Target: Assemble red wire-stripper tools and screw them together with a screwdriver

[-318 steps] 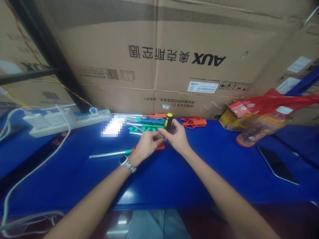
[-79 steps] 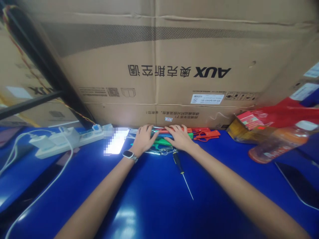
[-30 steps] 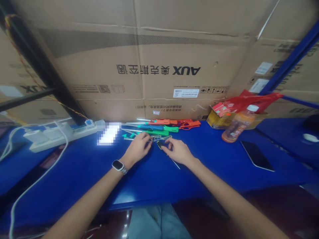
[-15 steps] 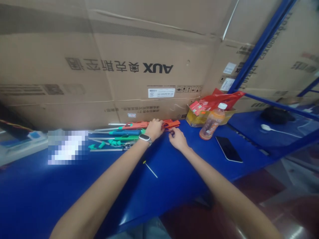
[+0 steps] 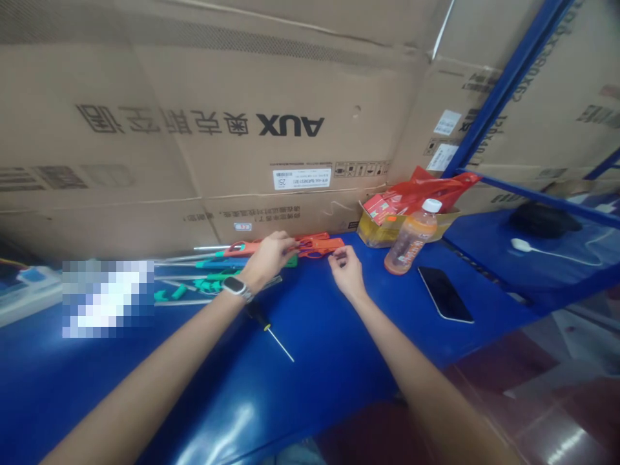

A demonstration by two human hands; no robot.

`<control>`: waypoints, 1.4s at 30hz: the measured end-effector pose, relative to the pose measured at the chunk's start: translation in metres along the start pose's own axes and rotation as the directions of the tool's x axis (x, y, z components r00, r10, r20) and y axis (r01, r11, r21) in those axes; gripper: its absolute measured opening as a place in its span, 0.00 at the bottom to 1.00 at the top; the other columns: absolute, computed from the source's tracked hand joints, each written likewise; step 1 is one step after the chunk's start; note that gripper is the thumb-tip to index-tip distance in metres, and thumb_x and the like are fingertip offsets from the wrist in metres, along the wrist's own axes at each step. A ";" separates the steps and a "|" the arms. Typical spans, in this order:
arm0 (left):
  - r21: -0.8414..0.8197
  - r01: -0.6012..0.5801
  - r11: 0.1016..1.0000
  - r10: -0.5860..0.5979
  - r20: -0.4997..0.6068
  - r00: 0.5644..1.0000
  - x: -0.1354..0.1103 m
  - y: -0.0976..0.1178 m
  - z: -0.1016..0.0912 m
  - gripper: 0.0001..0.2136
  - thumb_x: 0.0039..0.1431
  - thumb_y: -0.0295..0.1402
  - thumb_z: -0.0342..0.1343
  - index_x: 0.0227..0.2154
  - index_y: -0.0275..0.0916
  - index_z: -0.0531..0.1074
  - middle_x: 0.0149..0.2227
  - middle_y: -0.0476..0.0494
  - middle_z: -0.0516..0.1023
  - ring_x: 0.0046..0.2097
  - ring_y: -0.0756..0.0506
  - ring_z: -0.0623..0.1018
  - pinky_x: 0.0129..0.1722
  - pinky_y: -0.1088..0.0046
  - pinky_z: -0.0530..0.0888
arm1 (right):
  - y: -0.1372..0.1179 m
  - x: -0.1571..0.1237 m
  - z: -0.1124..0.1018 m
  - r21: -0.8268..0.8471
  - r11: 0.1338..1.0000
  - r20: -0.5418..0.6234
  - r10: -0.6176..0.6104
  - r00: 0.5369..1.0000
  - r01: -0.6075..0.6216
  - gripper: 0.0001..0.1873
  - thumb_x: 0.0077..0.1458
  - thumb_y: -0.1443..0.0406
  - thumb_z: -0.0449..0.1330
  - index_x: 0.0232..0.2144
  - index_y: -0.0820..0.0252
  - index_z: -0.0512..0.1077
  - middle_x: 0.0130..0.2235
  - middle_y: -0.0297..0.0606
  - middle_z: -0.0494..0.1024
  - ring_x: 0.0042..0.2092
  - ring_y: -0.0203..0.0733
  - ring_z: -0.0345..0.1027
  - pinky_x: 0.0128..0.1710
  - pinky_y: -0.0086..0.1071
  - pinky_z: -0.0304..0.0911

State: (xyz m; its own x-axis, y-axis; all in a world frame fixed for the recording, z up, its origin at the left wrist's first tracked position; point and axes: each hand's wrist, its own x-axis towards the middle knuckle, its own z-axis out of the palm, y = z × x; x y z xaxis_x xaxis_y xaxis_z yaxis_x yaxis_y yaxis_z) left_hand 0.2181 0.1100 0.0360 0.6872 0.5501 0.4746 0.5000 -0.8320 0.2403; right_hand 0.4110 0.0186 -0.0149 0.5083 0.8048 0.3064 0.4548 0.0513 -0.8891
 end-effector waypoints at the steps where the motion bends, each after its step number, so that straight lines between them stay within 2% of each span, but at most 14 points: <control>1: -0.049 -0.031 0.998 0.029 -0.039 0.999 -0.015 -0.003 -0.009 0.10 0.66 0.36 0.53 0.39 0.39 0.78 0.37 0.42 0.77 0.41 0.43 0.77 0.43 0.66 0.75 | -0.002 -0.002 0.000 0.074 0.997 0.002 0.008 1.000 -0.008 0.11 0.49 0.61 0.56 0.35 0.54 0.59 0.37 0.35 0.73 0.29 0.35 0.67 0.31 0.30 0.65; 2: -0.086 -0.056 0.995 0.050 -0.065 0.997 -0.032 -0.005 -0.018 0.10 0.67 0.37 0.53 0.39 0.40 0.78 0.38 0.42 0.77 0.41 0.44 0.78 0.43 0.66 0.75 | -0.005 -0.005 0.000 0.170 0.985 0.028 0.021 0.999 -0.026 0.15 0.47 0.61 0.58 0.36 0.53 0.57 0.39 0.34 0.73 0.30 0.34 0.67 0.30 0.29 0.64; 4: -0.110 -0.050 0.993 0.038 -0.106 0.994 -0.066 -0.008 -0.033 0.10 0.67 0.38 0.53 0.38 0.40 0.77 0.37 0.44 0.77 0.38 0.46 0.78 0.41 0.68 0.75 | -0.013 -0.014 0.004 0.360 0.927 0.171 0.049 0.984 -0.109 0.21 0.44 0.60 0.60 0.38 0.52 0.55 0.41 0.33 0.72 0.29 0.33 0.68 0.26 0.27 0.60; 7: -0.115 0.018 0.993 -0.030 -0.111 0.993 -0.117 -0.004 -0.051 0.10 0.67 0.39 0.53 0.43 0.42 0.76 0.37 0.46 0.76 0.36 0.47 0.77 0.38 0.70 0.75 | -0.029 -0.033 0.017 0.416 0.882 0.434 0.021 0.901 -0.221 0.21 0.47 0.56 0.60 0.41 0.52 0.58 0.37 0.31 0.74 0.27 0.35 0.68 0.22 0.26 0.55; 9: -0.108 0.081 0.991 -0.091 -0.092 0.992 -0.147 0.000 -0.062 0.11 0.66 0.40 0.54 0.45 0.42 0.75 0.38 0.46 0.77 0.38 0.47 0.78 0.39 0.70 0.76 | -0.040 -0.048 0.028 0.391 0.908 0.494 -0.067 0.867 -0.152 0.17 0.49 0.57 0.60 0.40 0.54 0.62 0.35 0.32 0.74 0.32 0.38 0.70 0.27 0.28 0.61; 12: -0.104 0.181 0.978 -0.186 -0.041 0.982 -0.185 0.000 -0.077 0.14 0.64 0.41 0.57 0.49 0.42 0.73 0.40 0.46 0.77 0.38 0.46 0.78 0.40 0.68 0.77 | -0.055 -0.068 0.044 0.328 0.942 0.512 -0.240 0.825 0.071 0.10 0.52 0.62 0.59 0.37 0.57 0.67 0.37 0.35 0.76 0.40 0.40 0.72 0.40 0.33 0.65; 16: -0.058 0.254 0.965 -0.257 -0.047 0.965 -0.207 -0.015 -0.090 0.13 0.64 0.40 0.56 0.49 0.42 0.75 0.39 0.44 0.77 0.38 0.45 0.78 0.40 0.66 0.77 | -0.073 -0.079 0.067 0.173 0.950 0.546 -0.312 0.778 0.260 0.07 0.54 0.66 0.56 0.37 0.58 0.69 0.38 0.35 0.77 0.38 0.39 0.70 0.42 0.35 0.65; 19: 0.005 0.318 0.948 -0.317 -0.074 0.946 -0.199 -0.031 -0.090 0.11 0.64 0.37 0.56 0.45 0.40 0.76 0.40 0.42 0.77 0.40 0.42 0.78 0.41 0.64 0.76 | -0.082 -0.076 0.086 0.095 0.928 0.503 -0.358 0.787 0.361 0.08 0.54 0.67 0.57 0.38 0.58 0.70 0.41 0.38 0.76 0.42 0.41 0.70 0.47 0.37 0.64; 23: 0.171 0.380 0.909 -0.370 -0.087 0.925 -0.178 -0.044 -0.083 0.09 0.63 0.33 0.55 0.44 0.38 0.76 0.43 0.38 0.78 0.45 0.38 0.76 0.44 0.59 0.75 | -0.081 -0.069 0.096 -0.098 0.908 0.423 -0.333 0.843 0.408 0.10 0.53 0.69 0.58 0.39 0.57 0.73 0.47 0.43 0.73 0.53 0.49 0.64 0.54 0.44 0.60; 27: 0.273 0.346 0.898 -0.310 -0.167 0.936 -0.170 -0.041 -0.079 0.11 0.63 0.35 0.55 0.45 0.38 0.74 0.46 0.37 0.76 0.46 0.36 0.73 0.46 0.56 0.73 | -0.061 -0.059 0.071 -0.197 0.893 0.398 -0.304 0.866 0.404 0.12 0.52 0.70 0.57 0.39 0.55 0.75 0.49 0.42 0.73 0.55 0.51 0.61 0.54 0.47 0.59; 31: 0.194 0.235 0.952 -0.198 -0.194 0.961 -0.150 -0.019 -0.069 0.10 0.66 0.36 0.51 0.44 0.38 0.74 0.45 0.38 0.76 0.47 0.37 0.72 0.46 0.58 0.72 | -0.035 -0.043 0.032 -0.344 0.894 0.301 -0.184 0.936 0.286 0.14 0.52 0.72 0.55 0.39 0.56 0.75 0.47 0.43 0.73 0.51 0.51 0.62 0.53 0.46 0.60; 36: 0.079 0.114 0.990 -0.107 -0.088 0.990 -0.079 0.019 -0.024 0.07 0.65 0.32 0.53 0.41 0.39 0.74 0.43 0.40 0.77 0.47 0.38 0.73 0.48 0.59 0.71 | -0.012 -0.027 0.009 -0.383 0.903 0.221 -0.117 0.968 0.196 0.12 0.51 0.71 0.57 0.38 0.57 0.74 0.46 0.43 0.74 0.49 0.51 0.63 0.52 0.46 0.59; 39: 0.214 0.052 0.975 -0.065 0.055 0.996 -0.030 0.034 0.011 0.08 0.63 0.31 0.54 0.43 0.38 0.74 0.45 0.37 0.76 0.50 0.36 0.71 0.49 0.56 0.68 | -0.005 -0.022 0.008 -0.367 0.918 0.155 -0.101 0.983 0.152 0.10 0.51 0.69 0.58 0.38 0.58 0.73 0.45 0.43 0.74 0.49 0.50 0.64 0.52 0.45 0.60; 42: 0.234 -0.023 0.972 -0.005 0.117 0.993 0.009 0.038 0.037 0.07 0.59 0.31 0.59 0.40 0.38 0.75 0.45 0.35 0.77 0.52 0.34 0.69 0.51 0.55 0.67 | 0.000 -0.016 0.007 -0.324 0.938 0.094 -0.096 0.991 0.122 0.08 0.51 0.69 0.57 0.36 0.58 0.72 0.43 0.41 0.75 0.45 0.46 0.67 0.52 0.41 0.62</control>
State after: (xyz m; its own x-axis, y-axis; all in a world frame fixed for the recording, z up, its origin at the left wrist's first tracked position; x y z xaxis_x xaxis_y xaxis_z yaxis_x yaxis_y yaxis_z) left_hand 0.2627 0.0858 0.0176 0.7416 0.5590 0.3707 0.5940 -0.8041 0.0243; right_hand 0.3977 0.0100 -0.0223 0.3914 0.8479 0.3576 0.7256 -0.0454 -0.6866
